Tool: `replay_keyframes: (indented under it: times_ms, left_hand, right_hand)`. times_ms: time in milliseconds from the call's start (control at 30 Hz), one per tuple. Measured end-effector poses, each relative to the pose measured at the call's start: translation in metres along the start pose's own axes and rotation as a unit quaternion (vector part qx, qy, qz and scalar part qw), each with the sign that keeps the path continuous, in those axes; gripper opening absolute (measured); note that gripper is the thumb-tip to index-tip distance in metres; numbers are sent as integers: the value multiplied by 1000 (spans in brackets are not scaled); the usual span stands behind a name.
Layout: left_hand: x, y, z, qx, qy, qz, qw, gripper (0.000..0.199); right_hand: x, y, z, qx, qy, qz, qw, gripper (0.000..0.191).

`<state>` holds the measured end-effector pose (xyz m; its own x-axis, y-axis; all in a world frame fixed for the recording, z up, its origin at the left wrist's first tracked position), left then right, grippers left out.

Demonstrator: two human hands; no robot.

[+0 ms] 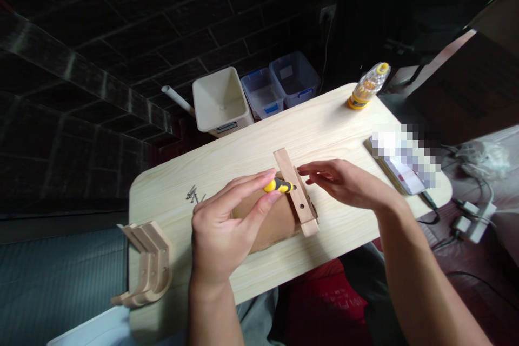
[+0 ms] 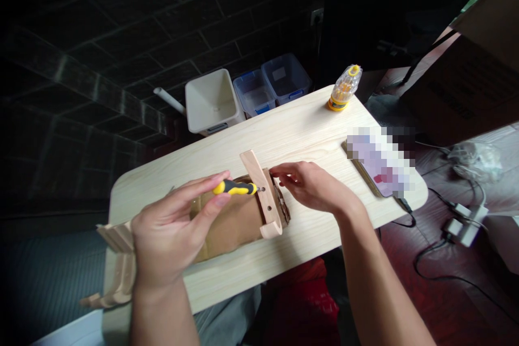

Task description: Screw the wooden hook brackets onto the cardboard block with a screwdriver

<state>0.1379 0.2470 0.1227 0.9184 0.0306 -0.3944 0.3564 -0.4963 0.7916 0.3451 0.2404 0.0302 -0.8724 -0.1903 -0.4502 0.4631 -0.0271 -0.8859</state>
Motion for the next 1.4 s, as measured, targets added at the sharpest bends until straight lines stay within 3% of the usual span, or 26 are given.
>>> replay_keyframes:
  times_ms: [200, 400, 533, 633, 767, 867, 967, 1100, 1200, 1300, 1400]
  left_hand:
    - [5, 0, 1, -13, 0, -9, 1000, 31]
    - [20, 0, 6, -53, 13, 73, 996, 25]
    - [20, -3, 4, -61, 9, 88, 994, 23]
    - [17, 0, 0, -39, 8, 89, 995, 22]
    - [15, 10, -5, 16, 9, 61, 998, 19]
    - [12, 14, -4, 37, 14, 38, 999, 21]
    - [9, 15, -3, 37, 16, 29, 999, 21]
    - [9, 7, -1, 12, -13, 36, 999, 24]
    - [10, -10, 4, -50, -48, 18, 997, 33]
    - [22, -28, 17, -90, -156, -72, 981, 49]
    - [32, -34, 27, -78, -226, -125, 963, 77]
  right_hand:
    - [-1, -2, 0, -1, 2, 9, 1000, 38]
    - [-2, 8, 1, 46, 2, -43, 998, 36]
    - [-16, 5, 2, 43, 62, -81, 994, 35]
    - [-27, -14, 7, 18, 96, -106, 990, 38]
    - [-28, -59, 18, -46, 106, -139, 984, 35]
    - [-23, -87, 25, -100, 110, -146, 978, 37]
    - [-15, -98, 26, -132, 109, -119, 978, 39]
    - [-13, -101, 24, -154, 119, -68, 979, 41]
    - [-11, -104, 22, -166, 117, -43, 978, 40]
    - [-9, -107, 20, -169, 113, -24, 979, 35]
    - [-10, -108, 19, -162, 117, -21, 980, 31]
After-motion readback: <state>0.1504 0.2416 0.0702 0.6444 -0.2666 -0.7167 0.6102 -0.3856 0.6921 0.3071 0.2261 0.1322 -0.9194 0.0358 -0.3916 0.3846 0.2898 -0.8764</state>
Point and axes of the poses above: each hand's wrist, its own z-axis away from the middle knuckle, its own x-axis out of the palm, y = z × x, the point moved 8 cm from there along -z, towards the middle knuckle, and after that the axes turned 8 degrees about y, right-handed, at the moved point
